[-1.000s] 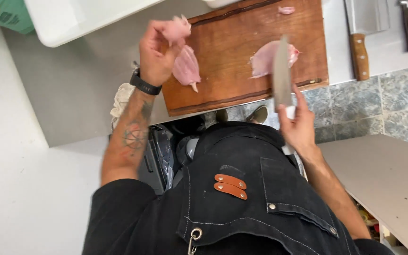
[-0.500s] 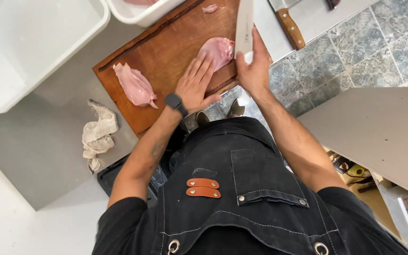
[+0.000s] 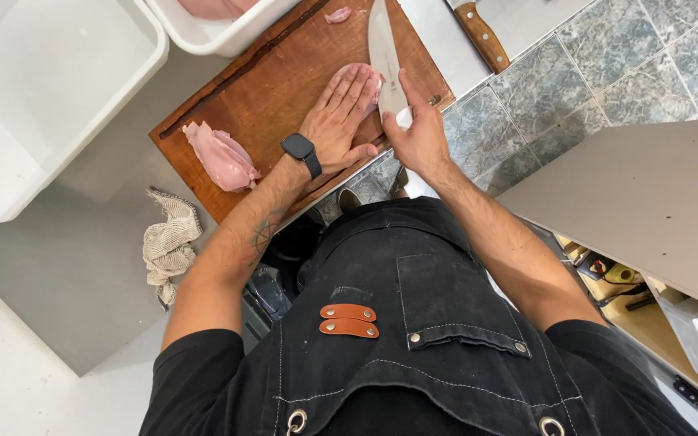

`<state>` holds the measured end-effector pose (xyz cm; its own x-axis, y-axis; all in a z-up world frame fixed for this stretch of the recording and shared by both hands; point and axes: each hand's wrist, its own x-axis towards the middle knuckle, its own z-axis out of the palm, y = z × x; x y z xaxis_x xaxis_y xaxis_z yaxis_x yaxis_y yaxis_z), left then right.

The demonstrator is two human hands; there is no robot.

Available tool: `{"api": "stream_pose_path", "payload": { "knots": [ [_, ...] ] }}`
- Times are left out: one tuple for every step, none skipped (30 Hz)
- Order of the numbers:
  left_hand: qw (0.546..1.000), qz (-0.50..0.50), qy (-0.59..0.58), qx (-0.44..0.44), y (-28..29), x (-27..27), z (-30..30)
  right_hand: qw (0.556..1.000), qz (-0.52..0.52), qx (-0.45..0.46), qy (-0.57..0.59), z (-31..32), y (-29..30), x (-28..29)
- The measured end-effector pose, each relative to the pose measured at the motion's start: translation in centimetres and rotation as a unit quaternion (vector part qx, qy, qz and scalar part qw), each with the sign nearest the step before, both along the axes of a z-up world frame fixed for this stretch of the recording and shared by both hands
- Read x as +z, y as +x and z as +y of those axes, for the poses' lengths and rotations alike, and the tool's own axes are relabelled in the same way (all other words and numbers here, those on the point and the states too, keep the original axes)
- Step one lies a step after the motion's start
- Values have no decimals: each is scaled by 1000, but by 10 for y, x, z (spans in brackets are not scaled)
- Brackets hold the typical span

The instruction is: Slicing raw chicken breasts into thin fillets using a kitchen knife on a wooden cutting board.

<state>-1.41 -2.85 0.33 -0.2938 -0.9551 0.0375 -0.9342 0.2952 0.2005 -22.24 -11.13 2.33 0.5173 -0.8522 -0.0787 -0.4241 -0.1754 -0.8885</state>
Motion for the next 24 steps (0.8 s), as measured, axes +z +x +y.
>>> {"api": "stream_pose_path", "payload": {
  "knots": [
    [1000,0,1,-1,2,-1,0,1000,0,-1,1,2,-1,3],
    [1000,-5,1,-3,2,-2,0,1000,18,5,21,5,-4,6],
    [1000,-10,1,-5,2,-3,0,999,35,11,40,8,-7,9],
    [1000,-9,1,-6,3,-3,-1,998,36,10,40,10,-9,7],
    [1000,-8,-4,-11,4,-2,-1,999,28,22,38,11,-11,6],
    [1000,-6,-8,-15,4,-2,-1,999,20,34,36,13,-14,5],
    [1000,-5,-7,-17,4,-1,-2,999,20,32,37,14,-16,6],
    [1000,-8,-6,-17,4,0,-3,998,26,42,29,15,-17,7],
    [1000,-11,-4,-18,4,2,-3,998,31,52,21,16,-18,8],
    [1000,-10,-3,-18,5,1,-4,998,32,51,22,17,-19,9],
    [1000,-10,-3,-21,5,1,-5,998,32,54,30,19,-20,10],
    [1000,-10,-3,-23,5,0,-4,997,32,58,38,21,-21,11],
    [1000,-10,-1,-23,5,0,-4,997,33,58,40,23,-23,9],
    [1000,-11,0,-24,6,0,-4,997,35,64,38,25,-24,7],
    [1000,-11,2,-25,6,0,-4,996,38,70,36,26,-26,5],
    [1000,-11,3,-25,7,0,-4,996,38,70,37,27,-27,5],
    [1000,-2,-1,-25,7,0,-3,995,42,78,39,28,-28,6],
    [1000,9,-6,-25,7,0,-3,994,46,87,40,29,-30,6],
    [1000,9,-5,-25,8,0,-3,994,47,86,41,30,-31,7],
    [999,12,-7,-30,9,0,-4,993,58,94,35,30,-32,8],
    [999,15,-9,-34,9,-1,-4,992,69,103,30,31,-33,9],
    [999,15,-9,-34,10,0,-4,992,69,103,30,32,-35,10],
    [999,19,-8,-39,11,1,-4,991,68,111,36,32,-36,11],
    [999,23,-7,-44,12,2,-4,990,67,120,41,33,-37,13]
  ]
}}
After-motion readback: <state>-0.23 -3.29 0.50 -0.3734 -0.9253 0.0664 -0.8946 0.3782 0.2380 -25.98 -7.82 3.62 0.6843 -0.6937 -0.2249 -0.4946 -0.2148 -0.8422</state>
